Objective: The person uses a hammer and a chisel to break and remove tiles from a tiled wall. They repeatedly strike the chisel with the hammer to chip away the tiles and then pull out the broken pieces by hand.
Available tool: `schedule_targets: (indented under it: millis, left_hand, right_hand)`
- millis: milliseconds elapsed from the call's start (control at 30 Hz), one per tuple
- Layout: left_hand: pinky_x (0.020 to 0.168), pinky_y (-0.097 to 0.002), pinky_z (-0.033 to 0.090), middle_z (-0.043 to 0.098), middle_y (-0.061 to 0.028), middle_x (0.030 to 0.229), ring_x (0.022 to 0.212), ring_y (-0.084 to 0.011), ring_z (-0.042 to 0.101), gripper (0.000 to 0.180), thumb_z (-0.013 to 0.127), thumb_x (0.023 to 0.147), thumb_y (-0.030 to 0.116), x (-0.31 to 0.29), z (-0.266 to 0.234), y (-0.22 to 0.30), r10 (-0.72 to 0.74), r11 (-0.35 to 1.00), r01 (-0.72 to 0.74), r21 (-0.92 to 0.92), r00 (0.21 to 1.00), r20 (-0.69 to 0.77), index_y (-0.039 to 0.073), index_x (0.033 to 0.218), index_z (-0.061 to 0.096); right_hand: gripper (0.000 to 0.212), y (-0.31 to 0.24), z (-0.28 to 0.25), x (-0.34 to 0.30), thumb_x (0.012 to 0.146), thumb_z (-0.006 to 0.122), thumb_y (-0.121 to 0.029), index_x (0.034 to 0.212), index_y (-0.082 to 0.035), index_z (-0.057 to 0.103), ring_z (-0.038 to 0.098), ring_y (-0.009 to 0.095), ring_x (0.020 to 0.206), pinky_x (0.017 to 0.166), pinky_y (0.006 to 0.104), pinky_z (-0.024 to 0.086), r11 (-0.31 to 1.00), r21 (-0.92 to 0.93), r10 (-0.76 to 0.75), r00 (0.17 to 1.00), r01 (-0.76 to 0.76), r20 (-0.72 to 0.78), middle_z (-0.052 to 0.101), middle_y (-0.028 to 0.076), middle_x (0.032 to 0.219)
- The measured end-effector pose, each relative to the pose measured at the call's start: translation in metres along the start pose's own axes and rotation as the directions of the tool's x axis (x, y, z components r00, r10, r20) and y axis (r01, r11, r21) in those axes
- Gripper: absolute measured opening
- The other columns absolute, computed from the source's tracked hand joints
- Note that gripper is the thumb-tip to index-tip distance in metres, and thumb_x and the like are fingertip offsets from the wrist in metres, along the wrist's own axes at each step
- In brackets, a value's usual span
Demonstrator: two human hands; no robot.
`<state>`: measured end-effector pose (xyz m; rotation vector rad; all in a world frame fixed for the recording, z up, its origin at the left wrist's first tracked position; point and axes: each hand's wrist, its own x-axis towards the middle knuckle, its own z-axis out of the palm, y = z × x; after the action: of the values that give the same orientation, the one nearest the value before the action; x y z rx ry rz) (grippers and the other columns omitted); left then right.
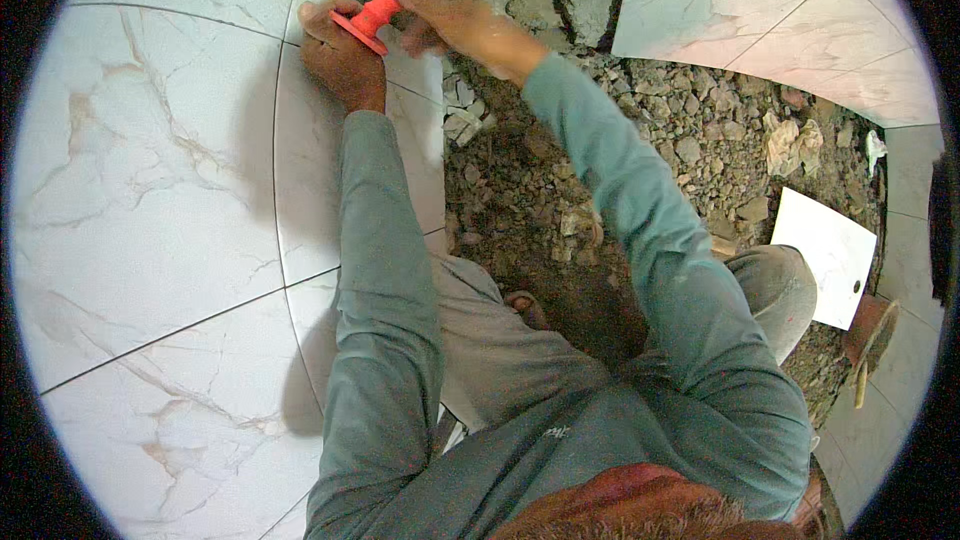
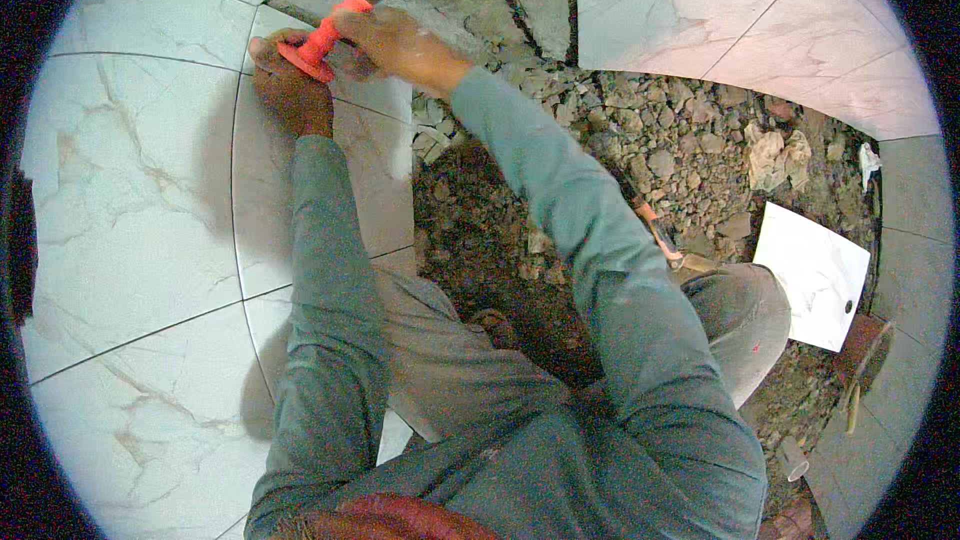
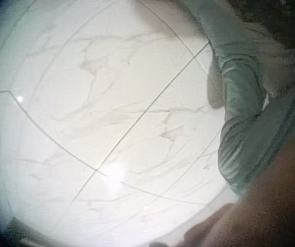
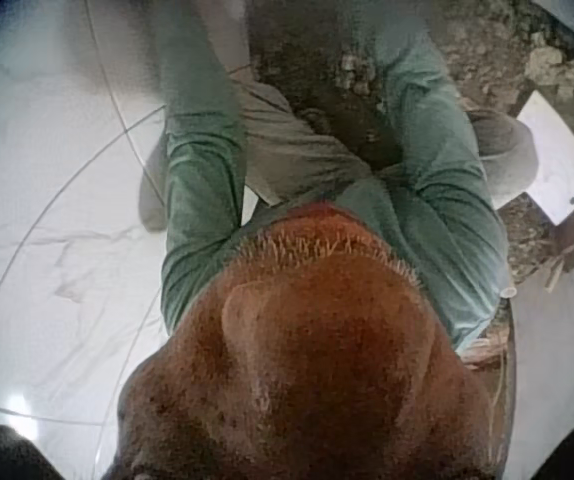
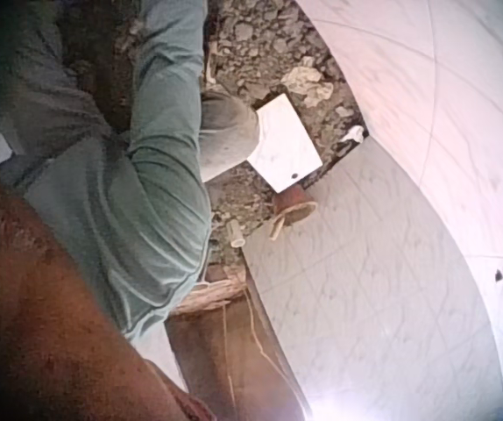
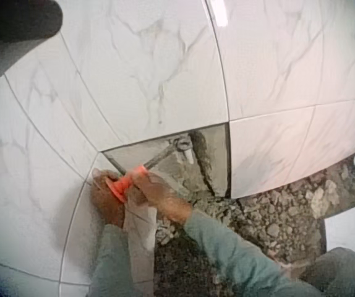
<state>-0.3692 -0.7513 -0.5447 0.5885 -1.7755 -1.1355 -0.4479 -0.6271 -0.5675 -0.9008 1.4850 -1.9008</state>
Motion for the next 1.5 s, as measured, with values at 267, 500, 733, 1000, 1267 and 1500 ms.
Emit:
schedule_targets:
  millis: [267, 500, 733, 1000, 1267, 1500]
  left_hand:
    - [0.057, -0.0344, 0.045, 0.058, -0.0059, 0.065, 0.059, -0.0197, 0.055, 0.062, 0.028, 0.104, 0.047, 0.011, -0.004, -0.01, 0.105, 0.992, -0.106, 0.061, 0.994, 0.026, 0.002, 0.074, 0.059]
    - [0.057, -0.0321, 0.044, 0.057, -0.0062, 0.069, 0.063, -0.0174, 0.054, 0.052, 0.031, 0.103, 0.04, -0.007, 0.003, 0.016, -0.075, 0.996, 0.077, -0.049, 0.996, 0.039, 0.002, 0.077, 0.056]
    - [0.051, -0.0348, 0.046, 0.056, -0.0081, 0.075, 0.058, -0.0213, 0.055, 0.036, 0.041, 0.099, 0.033, -0.041, 0.005, 0.002, 0.183, 0.983, -0.184, 0.018, 0.982, 0.04, 0.004, 0.086, 0.056]
    - [0.067, -0.0438, 0.049, 0.06, -0.0158, 0.089, 0.077, -0.0371, 0.06, 0.016, 0.055, 0.082, -0.001, -0.119, 0.03, 0.032, 0.301, 0.915, -0.387, 0.117, 0.845, 0.441, 0.0, 0.097, 0.054]
    - [0.102, -0.0392, 0.043, 0.055, -0.0163, 0.129, 0.12, -0.0306, 0.053, 0.04, 0.052, 0.086, -0.002, -0.147, 0.061, 0.025, 0.522, 0.694, -0.718, 0.058, 0.556, 0.647, 0.006, 0.125, 0.055]
    - [0.098, -0.0474, 0.035, 0.058, -0.0122, 0.118, 0.115, -0.0302, 0.052, 0.049, 0.066, 0.078, 0.017, -0.182, 0.1, 0.033, 0.427, 0.774, -0.632, 0.03, 0.558, 0.712, 0.009, 0.125, 0.055]
  right_hand:
    - [0.033, -0.025, -0.088, -0.04, 0.096, 0.054, -0.029, 0.097, 0.003, 0.062, 0.063, 0.019, 0.055, 0.055, 0.0348, 0.05, 0.922, -0.375, -0.279, 0.841, 0.099, -0.463, 0.064, 0.011, 0.07]
    - [0.034, -0.013, -0.107, -0.056, 0.094, 0.054, -0.03, 0.09, 0.003, 0.063, 0.06, 0.016, 0.051, 0.053, 0.0323, 0.048, 0.897, -0.433, -0.145, 0.868, -0.086, -0.474, 0.063, 0.01, 0.064]
    - [0.036, -0.001, -0.106, -0.083, 0.095, 0.052, -0.034, 0.087, 0.0, 0.062, 0.061, 0.013, 0.062, 0.058, 0.0307, 0.048, 0.883, -0.452, 0.004, 0.966, -0.125, -0.26, 0.063, 0.008, 0.067]
    - [0.045, -0.017, -0.048, -0.119, 0.097, 0.054, -0.038, 0.122, 0.0, 0.054, 0.061, 0.019, 0.088, 0.079, 0.0332, 0.051, 0.858, -0.432, -0.397, 0.892, 0.278, -0.215, 0.059, 0.01, 0.108]
    - [0.03, -0.015, -0.098, -0.174, 0.096, 0.046, -0.03, 0.109, -0.008, 0.061, 0.055, 0.009, 0.076, 0.058, 0.0229, 0.044, 0.959, -0.255, 0.001, 0.905, -0.121, -0.426, 0.06, 0.0, 0.095]
    - [0.032, -0.026, -0.114, -0.192, 0.099, 0.043, -0.033, 0.11, -0.008, 0.057, 0.054, 0.01, 0.064, 0.05, 0.0224, 0.04, 0.987, -0.002, 0.134, 0.826, -0.161, -0.547, 0.06, 0.001, 0.09]
